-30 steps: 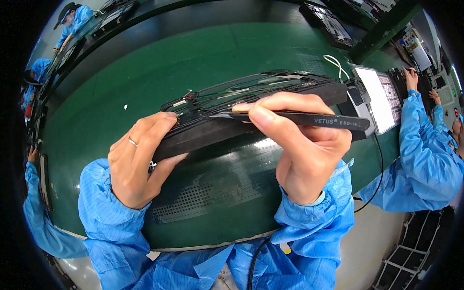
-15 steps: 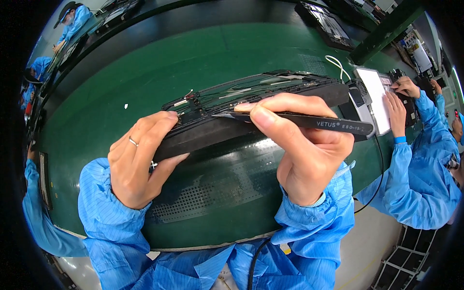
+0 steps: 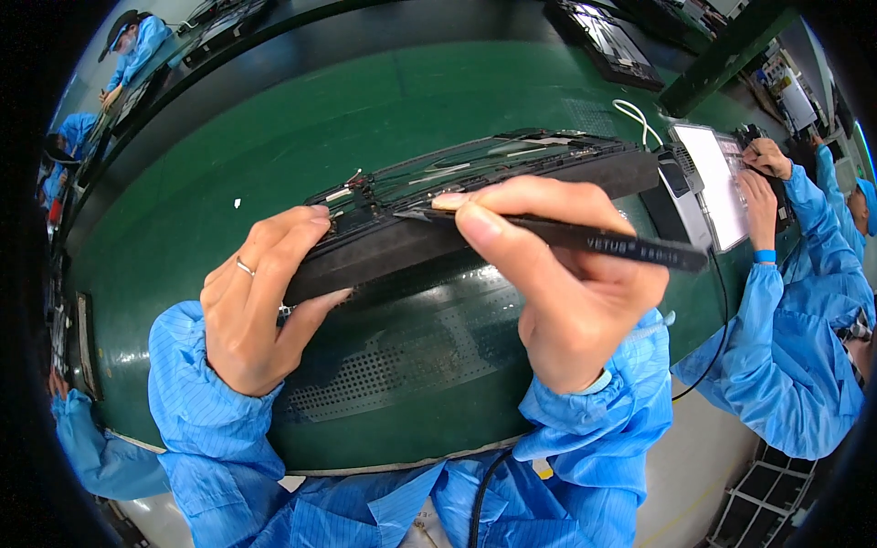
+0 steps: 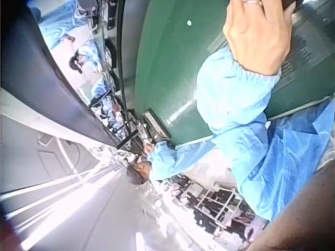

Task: The person assembles internal components and ribbon cables into a tablet housing, using tweezers to manipulate the small parts.

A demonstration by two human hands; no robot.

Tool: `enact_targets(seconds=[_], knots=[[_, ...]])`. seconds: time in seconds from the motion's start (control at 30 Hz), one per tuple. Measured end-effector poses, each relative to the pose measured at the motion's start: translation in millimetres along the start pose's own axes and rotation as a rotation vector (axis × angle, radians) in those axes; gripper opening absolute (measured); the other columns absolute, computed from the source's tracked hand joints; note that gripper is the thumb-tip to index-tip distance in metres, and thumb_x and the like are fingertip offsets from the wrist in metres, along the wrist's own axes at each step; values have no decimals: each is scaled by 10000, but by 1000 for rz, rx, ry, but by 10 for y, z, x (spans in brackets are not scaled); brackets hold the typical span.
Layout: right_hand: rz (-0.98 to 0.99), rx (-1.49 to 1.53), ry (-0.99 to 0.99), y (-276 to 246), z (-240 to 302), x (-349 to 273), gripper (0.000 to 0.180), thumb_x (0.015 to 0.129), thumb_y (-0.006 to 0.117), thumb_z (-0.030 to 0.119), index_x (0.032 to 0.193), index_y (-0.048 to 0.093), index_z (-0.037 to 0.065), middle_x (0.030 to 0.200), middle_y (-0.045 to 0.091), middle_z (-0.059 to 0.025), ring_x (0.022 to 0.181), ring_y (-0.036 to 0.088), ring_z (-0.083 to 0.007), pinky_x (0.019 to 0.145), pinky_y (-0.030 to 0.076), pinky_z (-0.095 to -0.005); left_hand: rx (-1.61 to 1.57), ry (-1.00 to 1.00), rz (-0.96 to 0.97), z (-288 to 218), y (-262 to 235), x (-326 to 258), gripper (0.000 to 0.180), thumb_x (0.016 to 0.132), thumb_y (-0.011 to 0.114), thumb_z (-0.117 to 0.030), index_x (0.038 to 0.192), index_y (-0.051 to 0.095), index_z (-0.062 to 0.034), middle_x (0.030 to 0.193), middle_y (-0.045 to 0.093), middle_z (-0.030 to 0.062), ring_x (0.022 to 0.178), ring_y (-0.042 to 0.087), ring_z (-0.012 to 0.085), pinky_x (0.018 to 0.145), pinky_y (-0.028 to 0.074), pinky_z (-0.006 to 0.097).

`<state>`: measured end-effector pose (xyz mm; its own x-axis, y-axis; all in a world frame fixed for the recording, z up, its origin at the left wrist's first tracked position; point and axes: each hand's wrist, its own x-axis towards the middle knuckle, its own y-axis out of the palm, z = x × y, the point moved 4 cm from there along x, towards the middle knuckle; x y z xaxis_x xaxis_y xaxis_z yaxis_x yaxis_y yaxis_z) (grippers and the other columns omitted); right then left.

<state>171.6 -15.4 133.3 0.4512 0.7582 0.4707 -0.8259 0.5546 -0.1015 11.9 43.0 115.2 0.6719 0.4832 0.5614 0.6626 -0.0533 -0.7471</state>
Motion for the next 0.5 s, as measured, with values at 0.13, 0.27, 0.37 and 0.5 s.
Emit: enact_targets(seconds=[0.13,0.27,0.37,0.5], knots=[[88,-215,-430,31,123,-60,135,635,491,-24,764,500,-64,734,569,-225,674,551,-293,732,393,-382,9,-37,9,6,-25,7,452,528,664,-22,937,476,19,867,514,171,747,546,303,626,460,310],[64,-227,-434,17,263,-108,162,625,489,-2,773,490,-67,721,565,-232,676,548,-288,732,391,-397,45,-12,-33,1,-67,-6,444,482,670,-17,884,486,27,787,503,159,680,536,289,567,451,303],[76,-94,-334,-24,287,-157,216,606,589,-76,806,526,-25,788,586,-177,705,535,-233,706,407,-332,207,239,-19,13,-52,22,440,408,666,-17,809,491,34,735,487,153,628,514,275,529,432,312],[54,-86,-299,-96,150,-292,200,611,579,-89,793,524,-29,787,577,-193,702,537,-242,699,407,-346,354,280,-113,147,-312,53,221,428,557,-68,615,449,-22,658,446,97,516,428,183,434,342,269]])
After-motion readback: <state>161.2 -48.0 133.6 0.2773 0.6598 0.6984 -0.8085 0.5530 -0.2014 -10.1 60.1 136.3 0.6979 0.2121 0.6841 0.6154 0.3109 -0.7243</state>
